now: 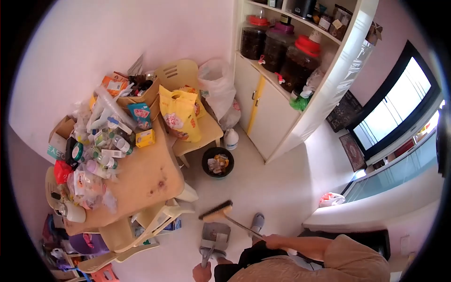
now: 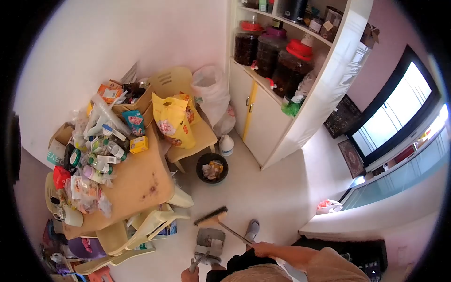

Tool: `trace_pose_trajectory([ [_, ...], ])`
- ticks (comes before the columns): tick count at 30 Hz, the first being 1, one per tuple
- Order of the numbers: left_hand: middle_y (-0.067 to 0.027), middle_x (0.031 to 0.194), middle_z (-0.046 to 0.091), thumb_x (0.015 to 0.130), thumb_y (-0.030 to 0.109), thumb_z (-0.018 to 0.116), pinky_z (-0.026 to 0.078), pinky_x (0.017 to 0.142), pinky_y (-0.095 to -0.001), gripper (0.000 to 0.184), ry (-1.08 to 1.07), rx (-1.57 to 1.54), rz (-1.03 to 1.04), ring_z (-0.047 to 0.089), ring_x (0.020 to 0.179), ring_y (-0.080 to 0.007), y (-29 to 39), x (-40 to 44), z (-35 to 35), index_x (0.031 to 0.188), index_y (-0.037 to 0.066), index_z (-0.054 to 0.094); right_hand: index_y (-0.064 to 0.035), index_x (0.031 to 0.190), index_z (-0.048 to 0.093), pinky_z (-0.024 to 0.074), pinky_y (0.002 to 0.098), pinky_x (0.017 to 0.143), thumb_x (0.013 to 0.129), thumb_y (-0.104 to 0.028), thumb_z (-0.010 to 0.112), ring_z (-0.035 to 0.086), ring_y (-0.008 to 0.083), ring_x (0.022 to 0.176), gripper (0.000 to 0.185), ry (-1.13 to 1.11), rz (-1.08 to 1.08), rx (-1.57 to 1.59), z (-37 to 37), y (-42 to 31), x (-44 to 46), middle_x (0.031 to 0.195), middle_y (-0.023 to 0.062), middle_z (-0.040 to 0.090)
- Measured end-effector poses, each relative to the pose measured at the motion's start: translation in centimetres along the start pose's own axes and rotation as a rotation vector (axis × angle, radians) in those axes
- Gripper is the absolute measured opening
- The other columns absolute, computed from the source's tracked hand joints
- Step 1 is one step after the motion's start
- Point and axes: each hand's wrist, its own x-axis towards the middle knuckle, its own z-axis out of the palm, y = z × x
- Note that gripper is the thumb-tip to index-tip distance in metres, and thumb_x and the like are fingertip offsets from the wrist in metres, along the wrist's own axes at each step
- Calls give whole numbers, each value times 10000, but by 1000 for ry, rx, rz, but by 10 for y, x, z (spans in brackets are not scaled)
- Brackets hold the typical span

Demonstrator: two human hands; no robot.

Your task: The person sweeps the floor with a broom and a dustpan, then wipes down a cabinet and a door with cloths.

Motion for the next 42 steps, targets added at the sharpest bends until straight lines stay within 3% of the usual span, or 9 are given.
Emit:
trace_pose_trajectory([
  [3,-158,586,556,898,379,531,403,498,-438,429,8,43,100,478,506,-289,6,1,0,722,-6,606,-7,1285,464,520,453,661,830,-195,479,639,367,755,493,39,-171,-48,1,53,-23,931,242,638],
  [12,-166,725,643,906,323,546,462,611,-469,336,-133,268,373,588,662,-376,52,33,24,852,0,622,-42,1253,489,529,407,583,900,-234,447,644,294,626,404,-86,360,351,-104,31,-146,838,190,634],
  [16,-232,840,657,807,470,591,494,735,-490,461,-268,357,85,627,823,-417,143,77,38,885,23,676,7,990,543,511,454,754,893,-223,445,653,323,845,268,347,-13,-255,1,184,8,936,196,645],
  [19,-222,854,660,811,478,579,494,750,-488,456,-321,341,61,632,840,-402,182,92,58,900,42,676,96,1042,584,500,435,811,791,-172,548,633,345,862,369,-72,-373,-909,-56,166,60,842,174,657],
  [21,-215,850,662,815,480,570,495,751,-487,449,-330,331,37,637,844,-390,201,98,69,899,53,678,36,1239,465,482,488,851,847,-241,508,599,424,982,482,267,446,391,-93,115,47,1034,266,616],
  [28,-203,911,667,818,482,565,494,792,-460,445,-296,415,10,632,889,-381,233,114,80,916,63,679,59,1267,411,474,494,831,846,-183,445,606,429,950,487,-1,340,335,-55,87,-38,1021,306,609],
  [30,-205,924,666,817,487,566,494,795,-459,457,-298,413,6,631,897,-382,230,120,80,922,56,676,3,1217,494,508,473,754,862,-225,457,639,389,872,423,-103,-224,-233,13,139,-29,994,272,629],
  [35,-222,915,662,808,510,572,487,799,-470,500,-246,446,58,633,874,-395,214,123,79,941,35,656,-11,1213,527,519,363,567,932,-220,439,602,241,603,361,-58,457,763,-109,61,-150,739,114,581],
  [42,-224,863,659,805,514,592,494,760,-475,487,-218,203,156,633,844,-402,207,123,37,899,39,644,-79,1094,547,419,256,455,967,-259,472,451,107,493,233,176,551,1564,-76,37,-179,693,48,527],
])
